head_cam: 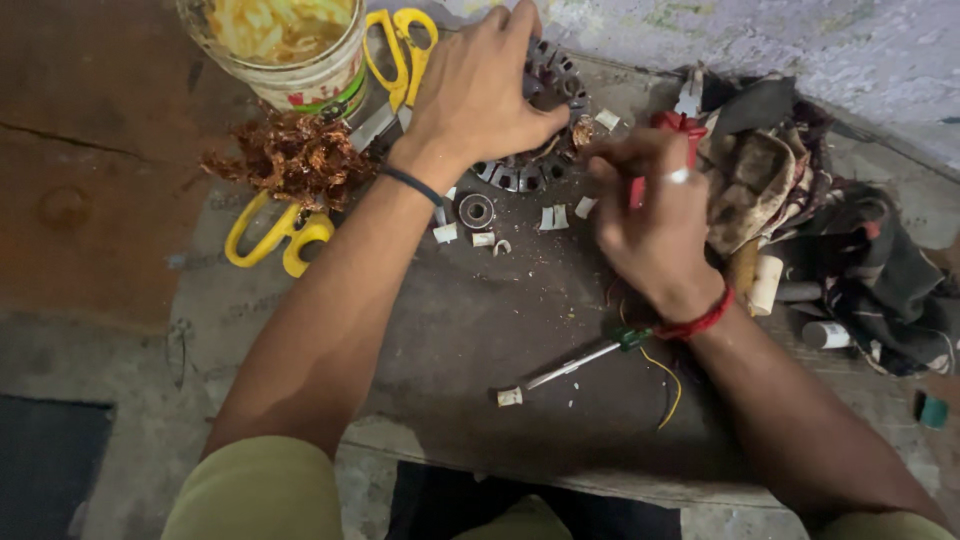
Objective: The person uses pliers and a screwdriver to remove copper windings and white insulating pieces from a circular motor stator. They repeatedly pry and pull the windings, placing removed pieces on the workbench.
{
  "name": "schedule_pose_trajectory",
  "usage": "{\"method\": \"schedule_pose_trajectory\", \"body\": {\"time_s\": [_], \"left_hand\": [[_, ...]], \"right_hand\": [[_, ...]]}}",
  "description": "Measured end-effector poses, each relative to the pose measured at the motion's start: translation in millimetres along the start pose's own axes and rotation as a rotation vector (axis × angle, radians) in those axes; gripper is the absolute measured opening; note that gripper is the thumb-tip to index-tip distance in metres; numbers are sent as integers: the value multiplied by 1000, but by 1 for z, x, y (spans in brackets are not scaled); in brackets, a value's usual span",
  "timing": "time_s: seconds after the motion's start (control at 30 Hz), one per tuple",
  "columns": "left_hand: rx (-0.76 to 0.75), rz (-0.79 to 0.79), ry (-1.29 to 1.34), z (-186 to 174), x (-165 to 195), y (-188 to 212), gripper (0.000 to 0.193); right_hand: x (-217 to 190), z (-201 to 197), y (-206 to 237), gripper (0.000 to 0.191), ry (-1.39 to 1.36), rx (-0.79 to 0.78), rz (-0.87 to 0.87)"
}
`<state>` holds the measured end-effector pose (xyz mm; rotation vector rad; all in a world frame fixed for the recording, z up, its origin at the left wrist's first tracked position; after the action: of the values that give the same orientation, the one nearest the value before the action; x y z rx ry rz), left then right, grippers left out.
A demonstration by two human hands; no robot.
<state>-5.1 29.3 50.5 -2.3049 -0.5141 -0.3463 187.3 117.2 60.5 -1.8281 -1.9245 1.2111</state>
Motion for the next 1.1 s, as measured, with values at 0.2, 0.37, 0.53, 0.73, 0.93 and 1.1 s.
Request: {"method": "schedule_pose_trajectory", "body": {"time_s": [0.2, 0.37, 0.53, 0.73, 0.93, 1.1], "left_hand": [[50, 33, 0, -4, 4, 1, 74], [11, -19, -21, -3, 2, 0, 71], [-17, -22, -4, -1, 3, -1, 72], [11, 1, -27, -1, 2, 1, 72], [17, 1, -32, -1, 1, 1, 74], [15, 10, -12, -1, 3, 0, 78]], "right_hand": [[4, 14, 6, 35, -283, -70, 79], [-1, 8, 3, 30, -355, 50, 10], [-3, 2, 2, 27, -347, 47, 16], [5, 15, 6, 28, -331, -2, 37], [13, 10, 14, 25, -430, 79, 73], [9, 7, 7, 23, -638, 154, -135]]}}
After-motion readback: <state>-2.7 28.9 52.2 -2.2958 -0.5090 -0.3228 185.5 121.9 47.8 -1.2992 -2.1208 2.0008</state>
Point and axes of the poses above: each hand's wrist, its own y-axis away from the middle knuckle, its own z-axis out of the palm, x = y × z, the point moved 5 cm from there along -y, towards the middle knuckle, and after that the axes turned 3 degrees about x, right-handed, at the moved point
